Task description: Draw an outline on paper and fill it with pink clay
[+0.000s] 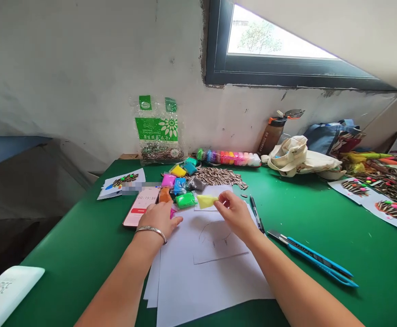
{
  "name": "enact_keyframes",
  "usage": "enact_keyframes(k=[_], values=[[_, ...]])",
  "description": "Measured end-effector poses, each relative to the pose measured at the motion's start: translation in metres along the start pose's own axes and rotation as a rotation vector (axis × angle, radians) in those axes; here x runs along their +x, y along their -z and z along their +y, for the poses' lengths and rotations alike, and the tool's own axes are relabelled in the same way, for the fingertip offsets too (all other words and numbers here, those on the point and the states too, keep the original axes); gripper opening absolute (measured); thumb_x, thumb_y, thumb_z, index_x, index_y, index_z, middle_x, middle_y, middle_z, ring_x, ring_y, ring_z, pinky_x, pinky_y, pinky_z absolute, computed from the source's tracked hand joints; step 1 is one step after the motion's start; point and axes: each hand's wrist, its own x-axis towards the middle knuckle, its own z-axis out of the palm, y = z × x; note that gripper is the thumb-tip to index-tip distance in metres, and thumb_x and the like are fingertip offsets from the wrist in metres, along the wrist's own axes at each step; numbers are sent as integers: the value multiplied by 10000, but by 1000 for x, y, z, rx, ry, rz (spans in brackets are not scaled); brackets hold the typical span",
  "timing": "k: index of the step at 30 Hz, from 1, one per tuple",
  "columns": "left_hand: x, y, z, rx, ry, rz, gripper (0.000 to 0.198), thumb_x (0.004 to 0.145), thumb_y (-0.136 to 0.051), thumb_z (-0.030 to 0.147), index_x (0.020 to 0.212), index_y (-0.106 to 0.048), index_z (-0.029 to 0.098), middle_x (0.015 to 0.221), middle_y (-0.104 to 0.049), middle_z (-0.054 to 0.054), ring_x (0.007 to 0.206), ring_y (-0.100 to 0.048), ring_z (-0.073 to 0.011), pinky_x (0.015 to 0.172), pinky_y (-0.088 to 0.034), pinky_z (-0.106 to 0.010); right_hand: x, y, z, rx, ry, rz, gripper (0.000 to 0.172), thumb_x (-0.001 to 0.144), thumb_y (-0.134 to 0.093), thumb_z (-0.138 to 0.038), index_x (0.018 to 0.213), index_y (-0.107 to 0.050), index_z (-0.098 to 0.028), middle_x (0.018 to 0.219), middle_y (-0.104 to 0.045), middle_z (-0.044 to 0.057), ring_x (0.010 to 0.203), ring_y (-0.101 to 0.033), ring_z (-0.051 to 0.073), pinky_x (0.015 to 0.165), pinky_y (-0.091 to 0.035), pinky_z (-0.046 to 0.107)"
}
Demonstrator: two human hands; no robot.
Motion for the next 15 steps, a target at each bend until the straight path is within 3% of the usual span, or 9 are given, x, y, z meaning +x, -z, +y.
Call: enact_keyframes(k=[5, 9, 12, 15], values=[[6, -11, -1, 6, -3, -17, 426, 769, -599, 258, 1186, -569, 175, 1158, -608, -139, 1046, -575, -324, 856, -450, -411, 12, -13, 1, -211, 24, -42, 90, 801, -501, -256, 769, -566, -203, 747, -637, 10, 669, -548, 157, 618, -345, 257], [5, -13, -1, -38, -32, 17, 476, 804, -536, 168, 1279, -506, 164, 1220, -571, -141, 1098, -552, -300, 915, -438, -413, 4, -9, 4, -266, 86, 34, 221, 799, -512, -248, 980, -616, -174, 924, -660, 95, 865, -563, 241, 752, -359, 338], [-1, -8, 5, -134, -130, 85, 545, 843, -512, 215, 1375, -391, 216, 1321, -516, -76, 1208, -476, -238, 1005, -398, -356, -8, 1, -2, -90, 111, 52, 272, 830, -499, -280, 1051, -612, -171, 982, -651, 95, 832, -565, 210, 765, -389, 329], [-11, -7, 16, -384, -368, 223, 619, 819, -568, 223, 1397, -350, 263, 1343, -502, -43, 1247, -441, -226, 1051, -372, -382, -19, 8, -18, 266, -45, -88, 231, 844, -501, -349, 920, -646, -186, 846, -653, 48, 690, -547, 157, 646, -412, 274]])
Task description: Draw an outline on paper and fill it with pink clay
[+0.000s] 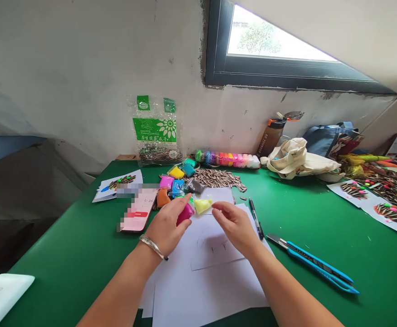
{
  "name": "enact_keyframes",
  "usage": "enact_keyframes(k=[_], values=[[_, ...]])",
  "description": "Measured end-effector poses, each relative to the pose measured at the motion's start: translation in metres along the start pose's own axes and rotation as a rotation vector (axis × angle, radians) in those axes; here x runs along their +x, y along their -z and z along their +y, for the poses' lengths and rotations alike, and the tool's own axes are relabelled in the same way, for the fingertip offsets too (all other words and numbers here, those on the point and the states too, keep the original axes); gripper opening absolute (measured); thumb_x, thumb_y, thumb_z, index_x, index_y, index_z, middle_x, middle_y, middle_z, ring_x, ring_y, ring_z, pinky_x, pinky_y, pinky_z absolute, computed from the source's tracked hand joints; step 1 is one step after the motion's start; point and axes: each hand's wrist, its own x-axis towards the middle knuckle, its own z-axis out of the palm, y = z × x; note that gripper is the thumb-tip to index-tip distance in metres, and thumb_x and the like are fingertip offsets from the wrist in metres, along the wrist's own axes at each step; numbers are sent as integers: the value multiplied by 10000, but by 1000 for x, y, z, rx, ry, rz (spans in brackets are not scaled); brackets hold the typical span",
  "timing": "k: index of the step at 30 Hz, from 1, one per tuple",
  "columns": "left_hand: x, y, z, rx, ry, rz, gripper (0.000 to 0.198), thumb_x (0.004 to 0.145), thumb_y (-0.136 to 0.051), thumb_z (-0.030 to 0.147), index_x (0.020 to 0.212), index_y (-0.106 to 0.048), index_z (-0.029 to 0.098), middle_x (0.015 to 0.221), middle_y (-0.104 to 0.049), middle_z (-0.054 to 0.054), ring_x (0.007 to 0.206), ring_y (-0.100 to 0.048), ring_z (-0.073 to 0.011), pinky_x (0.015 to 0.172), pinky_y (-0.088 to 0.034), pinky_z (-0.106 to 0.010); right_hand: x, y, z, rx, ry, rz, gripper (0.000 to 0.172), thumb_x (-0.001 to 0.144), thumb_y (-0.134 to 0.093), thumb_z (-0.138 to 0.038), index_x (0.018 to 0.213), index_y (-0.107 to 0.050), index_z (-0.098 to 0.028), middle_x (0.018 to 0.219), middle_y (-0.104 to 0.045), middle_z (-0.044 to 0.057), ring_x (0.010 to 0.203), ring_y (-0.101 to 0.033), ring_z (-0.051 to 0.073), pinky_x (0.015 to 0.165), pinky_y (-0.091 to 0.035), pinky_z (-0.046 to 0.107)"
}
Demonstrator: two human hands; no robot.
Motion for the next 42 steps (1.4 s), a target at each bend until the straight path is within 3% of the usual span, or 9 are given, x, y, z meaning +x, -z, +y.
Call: enact_keyframes(k=[4, 8, 11, 14, 17, 21, 25, 30, 42], values=[[-7, -12, 15, -149, -227, 27, 652, 811, -561, 125, 1403, -330, 269, 1321, -521, -47, 1214, -469, -217, 1033, -406, -402, -5, -1, -17, 294, -156, -227, 290, 844, -488, -393, 720, -624, -168, 661, -569, 2, 597, -495, 119, 539, -370, 232], [-9, -22, 21, -144, -386, 24, 641, 826, -512, 49, 1401, -332, 270, 1296, -531, -47, 1196, -468, -209, 1027, -418, -407, -3, 1, -10, 277, -223, -325, 294, 828, -489, -347, 612, -569, -164, 523, -481, -30, 522, -423, 95, 498, -307, 222], [-10, -25, 22, -127, -441, 19, 629, 837, -509, 54, 1400, -333, 273, 1272, -542, -52, 1181, -473, -215, 1019, -425, -419, -1, 4, 1, 300, -272, -375, 233, 791, -501, -289, 608, -569, -161, 536, -504, -24, 521, -432, 96, 502, -306, 226], [-10, -25, 22, -137, -411, 27, 651, 837, -526, 79, 1414, -299, 278, 1317, -506, -54, 1215, -451, -218, 1034, -411, -413, -1, 6, 4, 401, -316, -377, 158, 749, -559, -283, 655, -577, -157, 610, -544, -13, 548, -456, 98, 515, -325, 227], [-10, -25, 22, -159, -347, 19, 710, 823, -581, 138, 1436, -243, 260, 1371, -461, -71, 1247, -430, -234, 1048, -395, -414, -2, 6, 0, 503, -330, -369, 180, 725, -625, -308, 656, -543, -163, 594, -493, -38, 537, -403, 80, 512, -305, 219], [-9, -26, 22, -184, -294, -35, 740, 800, -626, 178, 1432, -251, 264, 1258, -562, -74, 1109, -545, -238, 954, -473, -402, -4, 5, -3, 607, -343, -394, 240, 716, -671, -329, 647, -512, -163, 580, -447, -54, 512, -345, 61, 501, -265, 212], [-9, -24, 23, -196, -281, -20, 721, 800, -602, 152, 1429, -267, 261, 1170, -606, -71, 1044, -571, -232, 915, -490, -393, -5, 5, -2, 684, -349, -409, 287, 751, -658, -393, 663, -504, -168, 577, -459, -48, 497, -381, 64, 500, -275, 211], [-9, -23, 23, -196, -326, -22, 676, 808, -561, 130, 1417, -295, 257, 1227, -583, -72, 1103, -543, -240, 949, -469, -414, -4, 5, -1, 700, -313, -432, 299, 769, -639, -445, 708, -565, -162, 614, -528, -15, 529, -437, 83, 523, -327, 220], [-10, -22, 20, -163, -350, -75, 647, 822, -552, 113, 1411, -308, 225, 1286, -557, -73, 1150, -511, -230, 995, -430, -418, -3, 8, -8, 613, -308, -437, 201, 753, -647, -340, 690, -621, -151, 642, -566, -5, 580, -490, 98, 584, -386, 243]])
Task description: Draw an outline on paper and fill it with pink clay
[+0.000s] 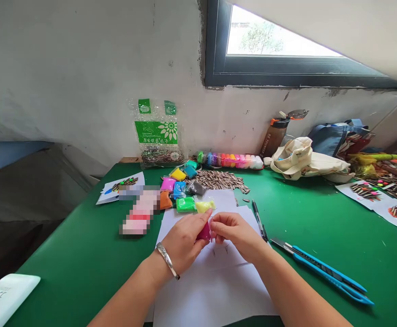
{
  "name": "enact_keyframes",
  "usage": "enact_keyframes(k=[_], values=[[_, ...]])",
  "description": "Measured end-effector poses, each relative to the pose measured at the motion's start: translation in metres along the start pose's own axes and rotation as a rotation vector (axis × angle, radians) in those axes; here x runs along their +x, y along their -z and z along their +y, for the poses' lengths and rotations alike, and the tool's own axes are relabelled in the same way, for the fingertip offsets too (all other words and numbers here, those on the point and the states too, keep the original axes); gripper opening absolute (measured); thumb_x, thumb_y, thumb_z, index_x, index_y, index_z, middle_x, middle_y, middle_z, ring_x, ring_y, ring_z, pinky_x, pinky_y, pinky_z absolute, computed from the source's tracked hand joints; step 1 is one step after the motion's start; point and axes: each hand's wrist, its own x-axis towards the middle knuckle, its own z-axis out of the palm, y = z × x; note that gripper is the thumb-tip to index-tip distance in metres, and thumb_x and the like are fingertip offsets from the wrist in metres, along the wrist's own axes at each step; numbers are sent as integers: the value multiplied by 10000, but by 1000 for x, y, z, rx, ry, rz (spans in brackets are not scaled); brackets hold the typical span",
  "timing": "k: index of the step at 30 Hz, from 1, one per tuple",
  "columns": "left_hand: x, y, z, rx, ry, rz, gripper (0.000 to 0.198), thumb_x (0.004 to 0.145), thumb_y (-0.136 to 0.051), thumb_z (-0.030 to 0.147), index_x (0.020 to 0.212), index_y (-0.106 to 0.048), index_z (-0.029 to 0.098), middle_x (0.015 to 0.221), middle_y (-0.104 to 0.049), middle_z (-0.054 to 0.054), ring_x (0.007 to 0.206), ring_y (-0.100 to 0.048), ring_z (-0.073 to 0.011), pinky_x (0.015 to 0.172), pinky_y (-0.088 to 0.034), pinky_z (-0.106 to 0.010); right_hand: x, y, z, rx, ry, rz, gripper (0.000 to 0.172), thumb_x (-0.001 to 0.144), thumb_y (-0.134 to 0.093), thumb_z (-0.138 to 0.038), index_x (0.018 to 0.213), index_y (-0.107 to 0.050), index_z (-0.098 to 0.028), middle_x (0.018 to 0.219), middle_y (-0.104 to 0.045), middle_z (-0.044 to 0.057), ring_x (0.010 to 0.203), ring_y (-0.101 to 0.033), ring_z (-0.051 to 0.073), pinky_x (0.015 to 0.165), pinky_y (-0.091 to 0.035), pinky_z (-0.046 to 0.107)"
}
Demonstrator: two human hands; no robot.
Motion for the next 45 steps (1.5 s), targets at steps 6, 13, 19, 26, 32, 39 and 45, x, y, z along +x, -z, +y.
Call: enact_keyframes(k=[6, 13, 19, 26, 32, 39, 45], values=[[1, 1, 0, -2, -3, -17, 647, 817, -553, 115, 1408, -317, 228, 1308, -545, -70, 1164, -508, -237, 999, -428, -426, 1, 1, 1, -45, 11, -10, 238, 751, -652, -376, 688, -647, -146, 653, -588, 9, 598, -500, 108, 602, -398, 253], [1, 4, 3, -34, 16, 15, 622, 815, -551, 127, 1395, -349, 226, 1268, -575, -77, 1129, -535, -236, 980, -446, -413, 4, 7, 8, 48, 54, -72, 297, 774, -648, -435, 748, -671, -140, 683, -600, 24, 604, -510, 108, 613, -401, 257], [1, 5, 3, -32, 27, -3, 627, 814, -562, 134, 1398, -346, 208, 1269, -572, -76, 1144, -519, -235, 994, -434, -407, 3, 7, 7, 50, 56, -82, 272, 768, -661, -413, 738, -677, -143, 670, -603, 16, 597, -512, 106, 610, -394, 253], [1, 4, 2, -28, 20, 1, 621, 816, -544, 124, 1396, -346, 223, 1272, -572, -69, 1137, -528, -225, 977, -449, -394, 3, 6, 6, 47, 33, -63, 233, 769, -651, -377, 732, -674, -148, 685, -604, 18, 601, -518, 109, 617, -407, 259], [1, 6, 3, -24, 18, 0, 621, 812, -545, 125, 1393, -355, 230, 1281, -570, -68, 1142, -530, -233, 984, -445, -409, 3, 5, 4, 15, 20, -59, 253, 756, -659, -398, 723, -677, -148, 679, -606, 22, 607, -508, 112, 620, -410, 256], [1, 6, 2, -40, 43, -5, 615, 809, -552, 124, 1388, -363, 203, 1266, -577, -62, 1124, -531, -214, 972, -452, -367, 3, 8, 7, 90, 34, -102, 290, 744, -687, -425, 770, -676, -136, 694, -596, 23, 620, -498, 106, 624, -398, 253], [1, 7, 4, -70, 50, 6, 619, 805, -556, 132, 1388, -366, 214, 1260, -581, -57, 1119, -537, -208, 967, -452, -350, 4, 8, 7, 127, 32, -113, 264, 740, -702, -400, 768, -678, -139, 680, -586, 13, 620, -489, 103, 627, -387, 251]])
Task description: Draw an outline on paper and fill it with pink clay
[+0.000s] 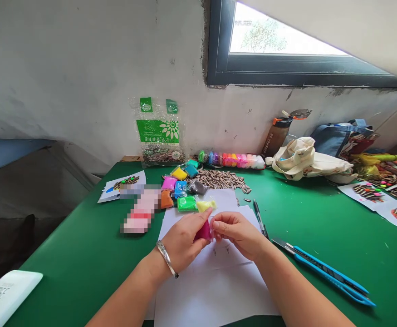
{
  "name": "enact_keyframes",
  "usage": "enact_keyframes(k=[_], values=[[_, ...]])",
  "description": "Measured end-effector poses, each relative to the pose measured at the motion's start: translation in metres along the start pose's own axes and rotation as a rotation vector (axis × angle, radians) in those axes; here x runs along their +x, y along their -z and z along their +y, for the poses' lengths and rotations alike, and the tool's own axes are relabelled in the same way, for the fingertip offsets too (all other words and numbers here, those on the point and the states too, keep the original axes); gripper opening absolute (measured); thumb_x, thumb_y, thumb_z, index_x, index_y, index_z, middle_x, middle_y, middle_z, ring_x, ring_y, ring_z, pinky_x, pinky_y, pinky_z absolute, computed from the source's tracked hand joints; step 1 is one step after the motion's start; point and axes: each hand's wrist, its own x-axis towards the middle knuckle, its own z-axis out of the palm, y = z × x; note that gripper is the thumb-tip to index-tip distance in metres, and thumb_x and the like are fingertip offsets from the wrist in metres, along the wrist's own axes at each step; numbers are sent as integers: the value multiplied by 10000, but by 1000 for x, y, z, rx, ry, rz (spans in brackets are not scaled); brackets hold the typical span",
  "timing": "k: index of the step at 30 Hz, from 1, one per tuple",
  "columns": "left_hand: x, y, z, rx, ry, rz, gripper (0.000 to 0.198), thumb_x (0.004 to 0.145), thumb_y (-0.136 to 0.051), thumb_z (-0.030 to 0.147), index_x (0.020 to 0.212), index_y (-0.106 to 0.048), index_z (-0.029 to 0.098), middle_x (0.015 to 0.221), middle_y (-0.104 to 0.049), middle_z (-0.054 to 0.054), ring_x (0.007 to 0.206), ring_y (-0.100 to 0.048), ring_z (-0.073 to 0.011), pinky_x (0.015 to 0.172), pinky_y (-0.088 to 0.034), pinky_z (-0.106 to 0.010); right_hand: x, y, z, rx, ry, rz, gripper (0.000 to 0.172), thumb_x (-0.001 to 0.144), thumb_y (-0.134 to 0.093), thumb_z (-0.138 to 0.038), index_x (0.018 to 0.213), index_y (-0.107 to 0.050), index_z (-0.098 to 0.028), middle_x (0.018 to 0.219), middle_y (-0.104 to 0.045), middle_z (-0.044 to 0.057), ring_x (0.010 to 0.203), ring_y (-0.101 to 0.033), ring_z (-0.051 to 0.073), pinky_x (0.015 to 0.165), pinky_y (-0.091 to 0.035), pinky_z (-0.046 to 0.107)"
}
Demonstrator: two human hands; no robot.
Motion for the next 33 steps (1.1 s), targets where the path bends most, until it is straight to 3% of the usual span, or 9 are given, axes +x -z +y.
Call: enact_keyframes(k=[24, 33], values=[[0, -1, -1, -27, 21, -20, 624, 808, -559, 145, 1395, -352, 190, 1258, -579, -65, 1117, -531, -204, 969, -438, -351, 1, 2, 2, 29, 2, -26, 156, 780, -676, -290, 787, -678, -134, 680, -592, 10, 618, -502, 94, 636, -383, 245], [1, -3, -3, 36, 7, -53, 619, 800, -561, 120, 1386, -364, 150, 1300, -555, -83, 1156, -508, -229, 1006, -412, -388, 3, 0, 3, -116, -1, 52, 150, 791, -632, -271, 747, -675, -134, 668, -598, 14, 632, -512, 109, 650, -394, 259]])
